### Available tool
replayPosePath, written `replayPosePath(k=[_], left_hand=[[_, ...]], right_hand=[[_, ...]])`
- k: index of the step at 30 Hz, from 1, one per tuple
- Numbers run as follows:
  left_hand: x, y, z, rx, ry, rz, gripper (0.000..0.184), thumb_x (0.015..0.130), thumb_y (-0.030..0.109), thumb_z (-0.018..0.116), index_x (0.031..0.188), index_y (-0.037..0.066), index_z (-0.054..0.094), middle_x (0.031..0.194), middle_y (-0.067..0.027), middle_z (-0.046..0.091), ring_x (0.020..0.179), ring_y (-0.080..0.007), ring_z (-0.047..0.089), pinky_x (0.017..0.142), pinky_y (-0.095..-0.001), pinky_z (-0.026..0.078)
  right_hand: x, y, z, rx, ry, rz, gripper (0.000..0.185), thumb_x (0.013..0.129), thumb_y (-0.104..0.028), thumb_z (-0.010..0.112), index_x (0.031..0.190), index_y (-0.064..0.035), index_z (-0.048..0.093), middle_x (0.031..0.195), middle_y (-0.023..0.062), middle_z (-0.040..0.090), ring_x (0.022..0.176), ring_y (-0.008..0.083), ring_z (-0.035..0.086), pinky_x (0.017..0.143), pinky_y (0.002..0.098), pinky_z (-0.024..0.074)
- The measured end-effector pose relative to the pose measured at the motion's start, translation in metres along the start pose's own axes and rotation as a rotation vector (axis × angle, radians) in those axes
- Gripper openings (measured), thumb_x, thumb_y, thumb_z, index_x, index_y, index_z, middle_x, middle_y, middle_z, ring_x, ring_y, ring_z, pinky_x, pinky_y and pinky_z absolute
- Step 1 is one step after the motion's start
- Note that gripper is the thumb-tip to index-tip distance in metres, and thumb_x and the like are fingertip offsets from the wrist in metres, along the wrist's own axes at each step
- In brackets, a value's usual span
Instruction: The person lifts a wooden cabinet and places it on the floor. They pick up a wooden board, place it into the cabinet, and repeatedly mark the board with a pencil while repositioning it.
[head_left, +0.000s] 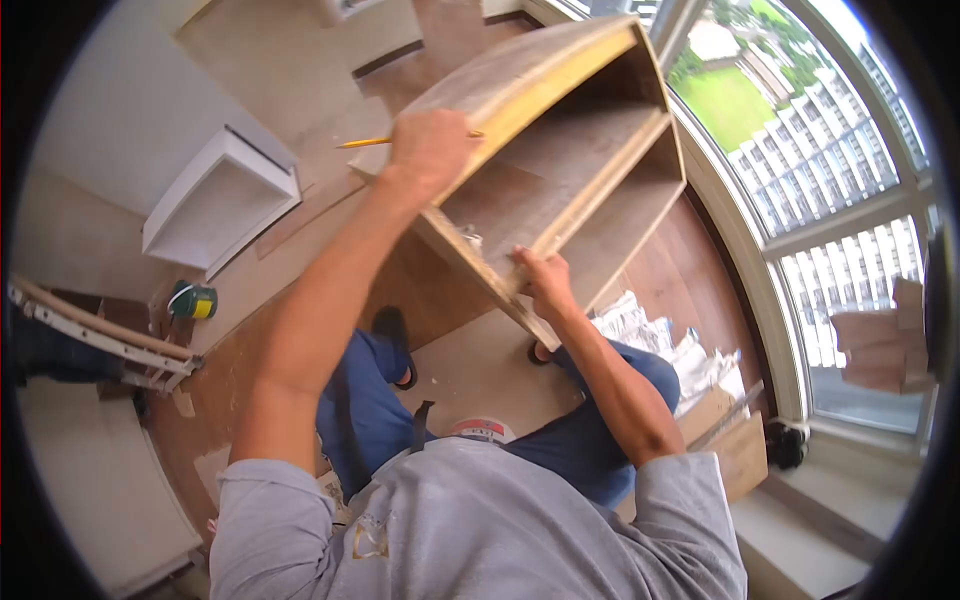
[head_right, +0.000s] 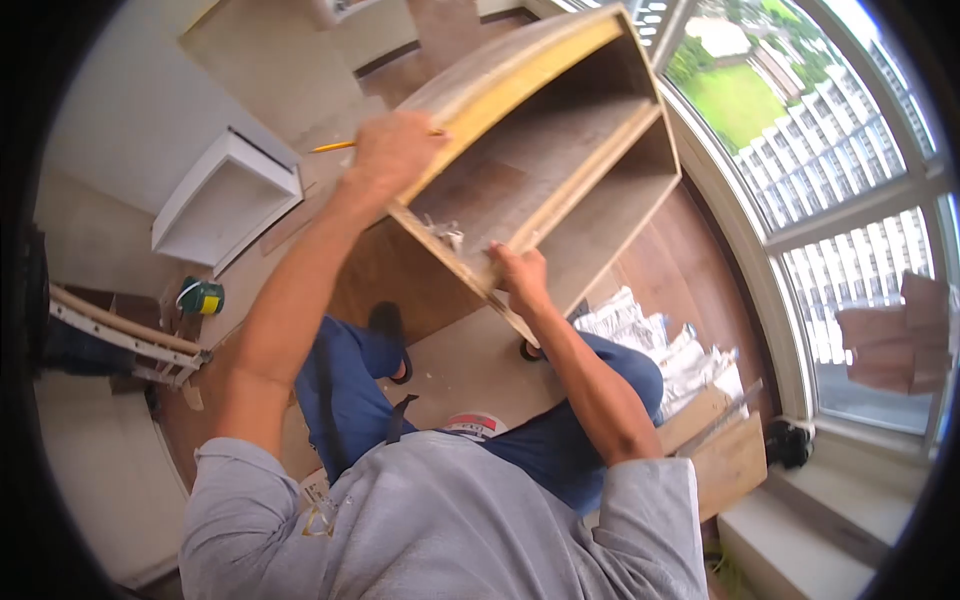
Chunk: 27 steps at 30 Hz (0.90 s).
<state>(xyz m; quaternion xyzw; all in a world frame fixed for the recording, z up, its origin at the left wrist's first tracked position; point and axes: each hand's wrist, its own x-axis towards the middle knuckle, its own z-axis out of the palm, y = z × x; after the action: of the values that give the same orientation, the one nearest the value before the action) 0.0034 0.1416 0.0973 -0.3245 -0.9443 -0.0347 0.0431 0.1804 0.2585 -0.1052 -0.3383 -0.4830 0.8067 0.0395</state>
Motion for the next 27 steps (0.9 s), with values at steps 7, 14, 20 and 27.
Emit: replayPosePath(k=[7,14,20,27], left_hand=[[0.004,-0.083,0.004,0.057,0.141,0.013,0.043,0.094,0.049,0.057,0.088,0.008,0.065,0.082,-0.0182,0.069,0.080,-0.0412,0.066,0.072,-0.0513,0.050],[0.025,-0.120,0.007,0.091,0.200,-0.010,0.046,0.094,0.052,0.055,0.086,0.008,0.063,0.078,-0.0200,0.067,0.079,-0.0425,0.065,0.071,-0.0527,0.048],[0.034,-0.131,0.013,0.108,0.217,-0.020,0.043,0.093,0.049,0.056,0.085,0.007,0.063,0.080,-0.0195,0.069,0.080,-0.0422,0.066,0.071,-0.0525,0.049],[0.046,-0.151,0.020,0.168,0.236,-0.041,0.046,0.094,0.051,0.055,0.085,0.006,0.062,0.079,-0.0214,0.068,0.079,-0.0445,0.065,0.071,-0.0542,0.049]], right_hand=[[0.004,0.015,0.062,-0.058,-0.024,-0.096,0.050,0.093,-0.037,0.068,0.113,0.0076,0.057,0.098,0.0184,0.068,0.081,0.0244,0.069,0.062,0.0381,0.0585],[0.002,-0.042,0.030,-1.069,0.081,-0.379,0.056,0.096,-0.050,0.053,0.089,0.0027,0.069,0.086,0.0263,0.069,0.088,0.0436,0.067,0.080,0.0484,0.0528],[0.035,-0.065,-0.062,-0.809,0.928,-0.335,0.063,0.087,-0.042,0.070,0.128,0.0028,0.053,0.128,0.0287,0.059,0.114,0.0440,0.059,0.099,0.0482,0.0455],[0.109,0.026,-0.067,-0.151,0.996,-0.054,0.069,0.083,-0.028,0.072,0.137,0.0035,0.044,0.123,0.0316,0.060,0.113,0.0447,0.061,0.094,0.0466,0.0499]])
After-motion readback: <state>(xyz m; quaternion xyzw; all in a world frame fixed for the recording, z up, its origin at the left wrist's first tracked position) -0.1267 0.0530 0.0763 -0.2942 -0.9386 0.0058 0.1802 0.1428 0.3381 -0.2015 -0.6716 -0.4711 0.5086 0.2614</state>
